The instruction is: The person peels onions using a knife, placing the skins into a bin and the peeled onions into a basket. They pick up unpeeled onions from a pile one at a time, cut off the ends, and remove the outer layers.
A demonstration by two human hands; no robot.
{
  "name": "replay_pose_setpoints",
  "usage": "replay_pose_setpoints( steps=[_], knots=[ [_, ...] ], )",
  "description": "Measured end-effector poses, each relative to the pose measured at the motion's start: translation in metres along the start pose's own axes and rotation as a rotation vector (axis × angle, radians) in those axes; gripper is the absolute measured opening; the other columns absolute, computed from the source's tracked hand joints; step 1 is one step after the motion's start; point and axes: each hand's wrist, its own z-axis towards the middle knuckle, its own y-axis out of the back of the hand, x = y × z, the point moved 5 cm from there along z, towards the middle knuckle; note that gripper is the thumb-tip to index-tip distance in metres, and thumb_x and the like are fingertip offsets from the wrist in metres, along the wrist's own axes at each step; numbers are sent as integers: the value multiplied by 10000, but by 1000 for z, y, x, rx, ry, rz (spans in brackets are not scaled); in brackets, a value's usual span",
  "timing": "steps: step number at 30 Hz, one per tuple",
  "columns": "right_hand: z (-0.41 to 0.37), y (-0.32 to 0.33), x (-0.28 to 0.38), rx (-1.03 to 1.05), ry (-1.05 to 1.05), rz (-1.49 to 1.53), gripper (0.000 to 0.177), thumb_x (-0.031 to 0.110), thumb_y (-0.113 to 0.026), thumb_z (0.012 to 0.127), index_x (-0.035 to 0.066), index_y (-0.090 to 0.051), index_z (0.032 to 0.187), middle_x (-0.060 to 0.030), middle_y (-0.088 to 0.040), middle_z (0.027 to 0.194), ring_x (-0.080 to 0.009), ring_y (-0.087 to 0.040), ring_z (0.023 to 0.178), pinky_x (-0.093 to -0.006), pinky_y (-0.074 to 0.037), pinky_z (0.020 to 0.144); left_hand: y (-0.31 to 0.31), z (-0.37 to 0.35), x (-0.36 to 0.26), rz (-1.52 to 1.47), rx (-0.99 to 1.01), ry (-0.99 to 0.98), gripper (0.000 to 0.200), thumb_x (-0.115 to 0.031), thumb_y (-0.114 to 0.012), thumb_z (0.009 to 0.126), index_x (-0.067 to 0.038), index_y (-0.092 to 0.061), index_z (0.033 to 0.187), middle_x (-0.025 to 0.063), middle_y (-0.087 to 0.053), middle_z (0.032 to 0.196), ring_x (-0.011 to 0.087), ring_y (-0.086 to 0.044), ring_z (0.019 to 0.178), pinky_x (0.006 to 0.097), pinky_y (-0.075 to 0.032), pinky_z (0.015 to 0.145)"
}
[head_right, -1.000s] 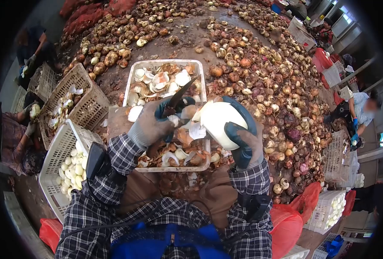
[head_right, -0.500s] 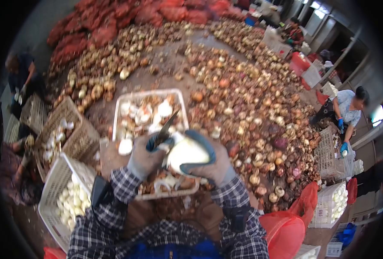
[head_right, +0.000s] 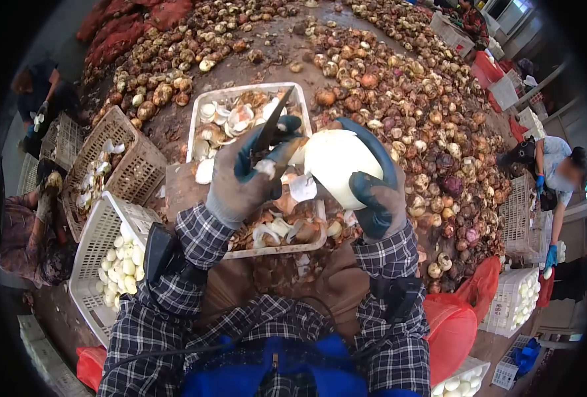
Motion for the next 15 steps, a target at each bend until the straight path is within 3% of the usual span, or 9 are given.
replay_pose_setpoints(
  steps=[2,5,8,12,14,15],
  knots=[
    [1,6,-2,21,4,-128,826,365,-728,631,-35,-458,1301,-166,-560,1190,-254,-579,1074,-365,-472,926,-7,-4,-10,68,-8,-13,550,-295,-663,816,24,-512,1237,185,-632,1062,167,-620,951,302,-507,823],
    [1,5,-6,-3,-1,-249,807,343,-729,607,-26,-489,1283,-155,-561,1194,-237,-570,1077,-352,-445,942,-9,-9,-6,87,-8,-113,578,-354,-677,813,43,-528,1206,165,-646,1003,170,-636,895,294,-514,795],
    [1,6,-9,-11,-20,-278,792,308,-718,585,-26,-505,1270,-145,-566,1192,-230,-569,1075,-346,-432,951,-5,-10,4,-20,72,83,544,-209,-699,796,22,-494,1245,179,-626,1050,214,-624,959,331,-502,851],
    [3,4,-8,-3,-7,-403,791,300,-716,578,-32,-507,1265,-143,-578,1175,-233,-576,1066,-343,-447,935,-1,-11,-4,-46,53,94,377,-145,-675,777,11,-559,1101,147,-636,952,182,-625,854,319,-516,801],
    [4,-1,-1,6,64,-641,795,312,-715,586,-43,-500,1264,-153,-581,1167,-244,-589,1052,-347,-475,905,2,-9,-1,14,3,147,378,-97,-653,736,16,-580,1090,103,-642,854,140,-607,733,287,-508,693],
    [5,-3,-3,12,59,-613,799,316,-716,589,-49,-495,1264,-161,-582,1163,-251,-595,1046,-351,-484,896,4,-9,1,43,-24,175,383,-73,-643,716,19,-591,1084,80,-644,805,120,-598,672,270,-504,640]
  ],
)
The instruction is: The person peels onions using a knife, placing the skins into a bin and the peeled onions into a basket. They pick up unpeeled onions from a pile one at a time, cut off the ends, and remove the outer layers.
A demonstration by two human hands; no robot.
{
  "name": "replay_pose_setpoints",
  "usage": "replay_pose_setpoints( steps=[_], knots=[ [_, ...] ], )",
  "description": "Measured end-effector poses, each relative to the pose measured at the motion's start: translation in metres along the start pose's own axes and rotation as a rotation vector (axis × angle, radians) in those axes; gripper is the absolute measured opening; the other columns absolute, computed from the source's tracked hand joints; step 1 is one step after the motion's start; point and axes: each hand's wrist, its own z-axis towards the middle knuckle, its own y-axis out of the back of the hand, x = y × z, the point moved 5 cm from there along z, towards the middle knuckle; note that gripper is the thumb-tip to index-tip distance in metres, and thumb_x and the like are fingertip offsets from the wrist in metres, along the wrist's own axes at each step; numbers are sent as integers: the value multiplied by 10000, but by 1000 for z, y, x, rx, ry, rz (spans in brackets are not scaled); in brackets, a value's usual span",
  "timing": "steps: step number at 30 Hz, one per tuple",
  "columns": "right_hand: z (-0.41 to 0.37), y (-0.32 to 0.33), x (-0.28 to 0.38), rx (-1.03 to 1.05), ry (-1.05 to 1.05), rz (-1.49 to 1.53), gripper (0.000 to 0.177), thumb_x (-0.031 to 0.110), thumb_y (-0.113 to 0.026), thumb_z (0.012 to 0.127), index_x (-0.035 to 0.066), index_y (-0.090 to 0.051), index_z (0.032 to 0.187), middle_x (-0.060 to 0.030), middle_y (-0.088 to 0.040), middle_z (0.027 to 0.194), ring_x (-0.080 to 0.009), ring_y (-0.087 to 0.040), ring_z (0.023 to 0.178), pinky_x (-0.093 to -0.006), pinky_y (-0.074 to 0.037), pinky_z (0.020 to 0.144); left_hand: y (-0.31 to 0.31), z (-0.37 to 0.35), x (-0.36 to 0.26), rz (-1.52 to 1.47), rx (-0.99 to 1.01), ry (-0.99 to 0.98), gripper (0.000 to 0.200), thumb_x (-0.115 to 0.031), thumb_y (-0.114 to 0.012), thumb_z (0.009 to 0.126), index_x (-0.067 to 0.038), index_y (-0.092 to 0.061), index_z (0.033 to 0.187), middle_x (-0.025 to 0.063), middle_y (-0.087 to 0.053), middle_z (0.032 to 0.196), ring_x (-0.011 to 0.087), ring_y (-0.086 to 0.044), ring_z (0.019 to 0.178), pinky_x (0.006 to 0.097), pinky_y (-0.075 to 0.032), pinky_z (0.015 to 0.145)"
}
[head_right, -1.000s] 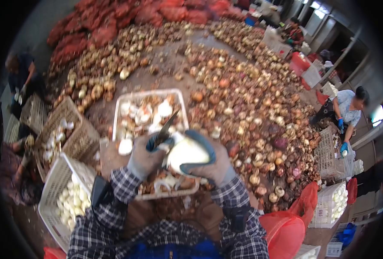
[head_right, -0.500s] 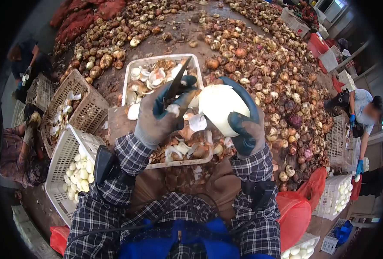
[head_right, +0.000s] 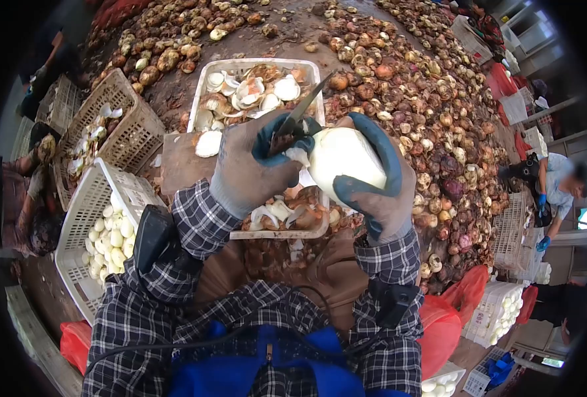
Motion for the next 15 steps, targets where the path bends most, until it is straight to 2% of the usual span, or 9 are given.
replay_pose_setpoints(
  steps=[1,3,5,7,9,10,13,15],
  knots=[
    [0,-2,0,7,-3,28,803,320,-717,592,-55,-489,1265,-169,-584,1158,-258,-600,1040,-354,-494,887,2,0,2,28,-30,28,391,-49,-632,696,22,-601,1079,58,-647,756,99,-589,611,254,-500,586],
    [-1,-8,-5,16,-88,378,817,324,-721,597,-68,-473,1270,-190,-585,1147,-274,-608,1028,-367,-502,883,4,-1,5,-37,-55,91,386,-54,-633,701,22,-602,1079,61,-645,755,98,-586,604,251,-498,580],
    [-3,-12,-3,35,-116,534,816,301,-712,603,-86,-453,1274,-214,-582,1142,-285,-611,1019,-379,-498,898,4,1,6,-104,-74,140,382,-59,-634,707,22,-603,1079,64,-642,755,97,-582,597,249,-496,574],
    [-3,-16,-2,41,-144,671,804,288,-699,603,-88,-455,1270,-216,-584,1139,-285,-615,1011,-376,-501,895,2,-1,-3,-144,-25,94,409,-111,-646,714,34,-592,1093,72,-638,760,119,-593,633,280,-507,620],
    [-1,-11,-4,56,-101,611,793,280,-688,605,-94,-456,1265,-216,-585,1137,-287,-614,1013,-370,-501,897,0,-2,-16,-186,26,18,433,-143,-652,719,40,-586,1106,76,-636,768,138,-601,654,300,-513,650],
    [-1,-10,-3,66,-79,581,787,275,-683,606,-96,-457,1262,-216,-585,1136,-287,-613,1014,-368,-501,898,1,-3,-13,12,-18,-174,469,-182,-664,720,39,-578,1125,98,-646,829,163,-623,738,313,-515,731],
    [-4,-10,-2,3,-134,500,767,259,-675,604,-78,-470,1261,-208,-593,1128,-281,-614,1014,-363,-500,899,0,-5,-6,37,80,66,480,-142,-664,713,43,-566,1145,135,-650,949,171,-636,857,302,-505,811],
    [-7,-6,-9,17,-158,525,711,167,-680,615,-22,-492,1274,-161,-605,1134,-243,-608,1023,-349,-487,915,1,-13,-7,133,27,26,490,-118,-662,727,45,-544,1175,141,-639,1023,185,-626,949,308,-495,859]
  ],
)
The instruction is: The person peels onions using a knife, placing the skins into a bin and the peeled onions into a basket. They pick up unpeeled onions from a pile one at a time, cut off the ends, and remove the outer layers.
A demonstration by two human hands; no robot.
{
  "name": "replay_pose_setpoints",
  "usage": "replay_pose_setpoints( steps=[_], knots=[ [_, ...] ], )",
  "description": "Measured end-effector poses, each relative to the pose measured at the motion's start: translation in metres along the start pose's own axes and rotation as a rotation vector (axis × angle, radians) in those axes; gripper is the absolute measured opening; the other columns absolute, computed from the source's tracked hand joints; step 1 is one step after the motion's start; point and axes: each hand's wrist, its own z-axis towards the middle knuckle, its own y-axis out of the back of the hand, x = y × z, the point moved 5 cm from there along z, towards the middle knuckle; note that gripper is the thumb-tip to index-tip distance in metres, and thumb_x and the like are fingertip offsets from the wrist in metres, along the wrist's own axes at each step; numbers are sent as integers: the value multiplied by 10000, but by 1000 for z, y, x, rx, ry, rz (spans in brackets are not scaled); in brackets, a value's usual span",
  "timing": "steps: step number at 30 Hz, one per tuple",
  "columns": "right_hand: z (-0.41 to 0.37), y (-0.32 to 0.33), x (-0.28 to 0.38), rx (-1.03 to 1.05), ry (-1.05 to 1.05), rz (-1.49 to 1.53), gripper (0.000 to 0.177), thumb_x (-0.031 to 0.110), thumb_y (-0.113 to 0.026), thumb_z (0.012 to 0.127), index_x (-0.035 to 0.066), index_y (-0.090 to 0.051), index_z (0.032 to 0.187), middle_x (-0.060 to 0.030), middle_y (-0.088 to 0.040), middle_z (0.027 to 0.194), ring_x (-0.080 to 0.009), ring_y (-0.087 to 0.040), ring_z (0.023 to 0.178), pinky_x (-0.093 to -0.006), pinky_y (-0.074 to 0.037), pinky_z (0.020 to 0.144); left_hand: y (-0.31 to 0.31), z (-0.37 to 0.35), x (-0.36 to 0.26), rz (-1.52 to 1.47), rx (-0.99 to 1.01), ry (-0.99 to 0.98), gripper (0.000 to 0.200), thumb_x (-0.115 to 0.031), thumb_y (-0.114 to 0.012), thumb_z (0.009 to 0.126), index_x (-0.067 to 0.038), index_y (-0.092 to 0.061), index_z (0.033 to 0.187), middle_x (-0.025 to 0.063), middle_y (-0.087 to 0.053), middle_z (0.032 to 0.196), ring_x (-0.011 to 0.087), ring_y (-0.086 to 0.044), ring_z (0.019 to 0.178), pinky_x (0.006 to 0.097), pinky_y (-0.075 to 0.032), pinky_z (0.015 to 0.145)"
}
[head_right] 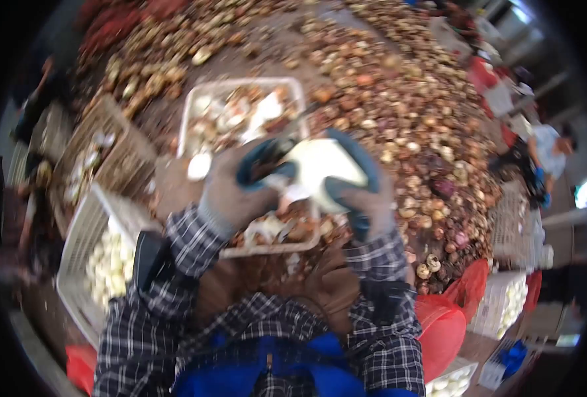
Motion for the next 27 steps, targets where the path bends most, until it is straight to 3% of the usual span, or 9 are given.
replay_pose_setpoints(
  steps=[2,3,4,5,8,11,18,25,27],
  knots=[
    [-4,10,4,-14,-24,-260,688,70,-754,637,27,-510,1279,-91,-605,1145,-168,-572,1045,-298,-462,930,-8,2,29,-189,26,106,518,-118,-668,747,48,-513,1213,120,-633,1037,206,-619,983,332,-495,873],
    [-7,8,5,-1,-57,-166,702,85,-784,632,35,-514,1277,-88,-602,1146,-155,-564,1043,-290,-455,928,-13,2,18,-412,-20,103,514,-155,-684,767,45,-509,1207,91,-634,980,180,-633,852,304,-524,770],
    [-7,10,-4,-10,-65,-134,714,125,-802,626,36,-515,1274,-100,-605,1150,-168,-572,1037,-291,-449,931,-9,2,28,-380,28,145,451,-157,-684,776,35,-539,1158,83,-632,909,119,-604,702,248,-508,606],
    [-2,16,-13,-5,-27,-328,749,165,-822,613,50,-509,1283,-116,-609,1146,-190,-578,1037,-297,-442,940,-11,5,38,-337,71,124,422,-149,-685,788,69,-548,1123,82,-622,905,127,-602,774,278,-513,700],
    [0,17,-11,0,27,-425,754,209,-831,600,61,-512,1266,-112,-613,1129,-204,-584,1034,-313,-443,939,-18,15,37,-360,27,71,291,-110,-651,801,36,-566,1038,62,-599,695,111,-512,434,227,-395,385],
    [1,18,-9,-51,75,-459,741,211,-826,579,24,-521,1228,-123,-609,1115,-218,-587,1027,-321,-452,922,-23,17,35,-446,20,174,207,-58,-619,794,37,-551,965,91,-591,673,147,-510,385,254,-393,329],
    [-4,27,-6,-45,45,-430,781,279,-829,581,17,-514,1246,-152,-601,1104,-240,-581,1033,-333,-440,937,-33,17,33,-575,4,188,369,16,-493,700,83,-523,1062,123,-600,740,152,-532,431,249,-442,391],
    [-8,35,-4,-94,119,-428,709,272,-812,578,22,-538,1182,-178,-615,1081,-294,-600,1023,-353,-466,899,-42,21,25,-369,34,84,434,13,-475,682,86,-540,1105,108,-600,831,122,-553,540,234,-446,432],
    [-9,39,-5,-106,122,-474,696,275,-810,579,28,-546,1174,-179,-615,1081,-293,-601,1021,-351,-466,900,-41,27,35,-208,0,-122,345,-48,-548,756,51,-558,1086,86,-609,774,109,-533,478,227,-426,399]
  ],
)
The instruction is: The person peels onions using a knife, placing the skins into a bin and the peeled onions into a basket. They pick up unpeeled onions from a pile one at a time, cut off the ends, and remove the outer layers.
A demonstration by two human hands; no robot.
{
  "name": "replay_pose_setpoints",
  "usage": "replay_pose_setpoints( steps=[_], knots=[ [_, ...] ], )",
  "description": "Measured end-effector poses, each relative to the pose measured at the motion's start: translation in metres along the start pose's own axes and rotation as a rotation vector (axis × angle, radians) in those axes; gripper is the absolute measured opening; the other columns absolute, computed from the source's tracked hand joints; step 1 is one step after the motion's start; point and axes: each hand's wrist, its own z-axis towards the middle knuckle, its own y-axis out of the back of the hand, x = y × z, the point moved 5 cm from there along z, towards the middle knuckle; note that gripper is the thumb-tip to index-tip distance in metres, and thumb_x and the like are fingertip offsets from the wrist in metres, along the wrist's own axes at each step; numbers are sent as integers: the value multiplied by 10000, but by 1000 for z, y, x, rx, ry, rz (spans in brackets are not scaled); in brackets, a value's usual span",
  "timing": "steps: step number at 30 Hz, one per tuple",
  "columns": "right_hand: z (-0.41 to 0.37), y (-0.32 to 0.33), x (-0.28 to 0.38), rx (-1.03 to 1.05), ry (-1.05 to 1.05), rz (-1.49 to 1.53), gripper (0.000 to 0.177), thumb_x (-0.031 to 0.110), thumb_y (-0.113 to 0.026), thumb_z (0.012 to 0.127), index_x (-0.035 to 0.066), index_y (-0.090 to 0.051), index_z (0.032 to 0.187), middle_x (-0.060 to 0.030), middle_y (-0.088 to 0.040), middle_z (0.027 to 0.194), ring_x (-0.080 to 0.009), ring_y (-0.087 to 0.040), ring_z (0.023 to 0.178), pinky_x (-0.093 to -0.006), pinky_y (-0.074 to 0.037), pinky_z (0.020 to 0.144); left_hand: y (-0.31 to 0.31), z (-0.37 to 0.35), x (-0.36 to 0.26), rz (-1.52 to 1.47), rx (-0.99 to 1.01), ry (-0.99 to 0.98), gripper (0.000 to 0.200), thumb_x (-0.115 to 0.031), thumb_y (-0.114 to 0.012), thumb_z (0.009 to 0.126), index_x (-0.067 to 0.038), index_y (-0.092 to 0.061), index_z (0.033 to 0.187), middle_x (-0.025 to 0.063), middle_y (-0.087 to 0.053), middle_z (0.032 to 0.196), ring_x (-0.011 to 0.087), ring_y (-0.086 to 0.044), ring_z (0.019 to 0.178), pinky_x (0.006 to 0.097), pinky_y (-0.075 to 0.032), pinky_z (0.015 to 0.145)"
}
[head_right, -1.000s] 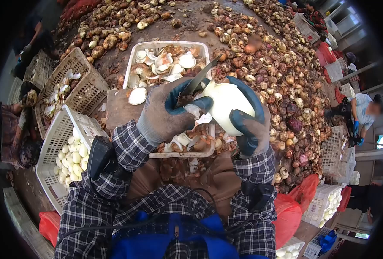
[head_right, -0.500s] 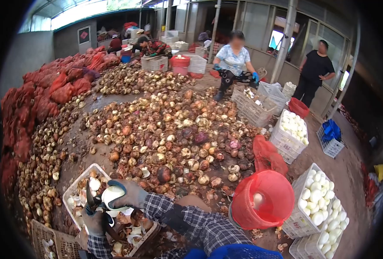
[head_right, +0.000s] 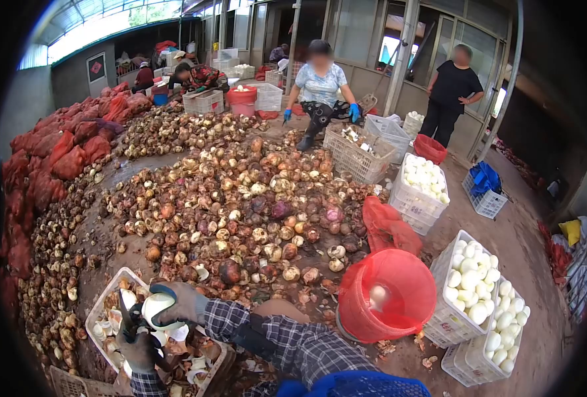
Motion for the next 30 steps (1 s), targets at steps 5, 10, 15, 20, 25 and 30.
replay_pose_setpoints(
  steps=[5,10,15,20,25,30],
  knots=[
    [4,3,0,90,-21,-50,728,311,-817,547,45,-555,1172,-180,-619,1068,-303,-602,1004,-359,-469,893,-3,-2,6,-321,191,326,406,-224,-615,793,67,-531,1063,55,-547,692,125,-518,453,252,-449,382],
    [0,1,8,110,-35,-195,760,337,-827,504,51,-566,1158,-170,-623,1057,-307,-605,985,-366,-476,877,1,-4,17,-324,130,340,351,-200,-632,745,36,-529,984,52,-560,688,140,-535,455,248,-449,379],
    [-2,-3,3,91,-25,-147,749,318,-827,499,44,-570,1148,-171,-625,1058,-302,-610,981,-361,-479,878,7,-5,23,-316,20,386,308,-96,-581,669,19,-542,952,61,-569,679,140,-548,483,246,-463,414],
    [-5,-5,16,102,-71,-163,731,288,-827,499,41,-574,1139,-161,-631,1052,-287,-615,977,-352,-482,879,19,-3,46,-232,-84,387,310,-48,-531,647,5,-529,952,59,-560,675,159,-535,472,253,-462,410],
    [-3,-6,11,173,-72,-10,696,216,-817,526,48,-575,1156,-130,-640,1068,-232,-618,982,-325,-484,881,8,-5,14,-263,-99,390,248,-18,-508,636,3,-520,883,53,-533,644,155,-526,467,254,-452,425],
    [-3,-7,0,258,-108,172,717,227,-800,591,67,-543,1242,-89,-616,1103,-193,-582,1017,-312,-450,904,8,-5,10,-160,-77,299,249,4,-515,651,35,-497,898,61,-517,663,159,-521,437,272,-449,371]
  ],
)
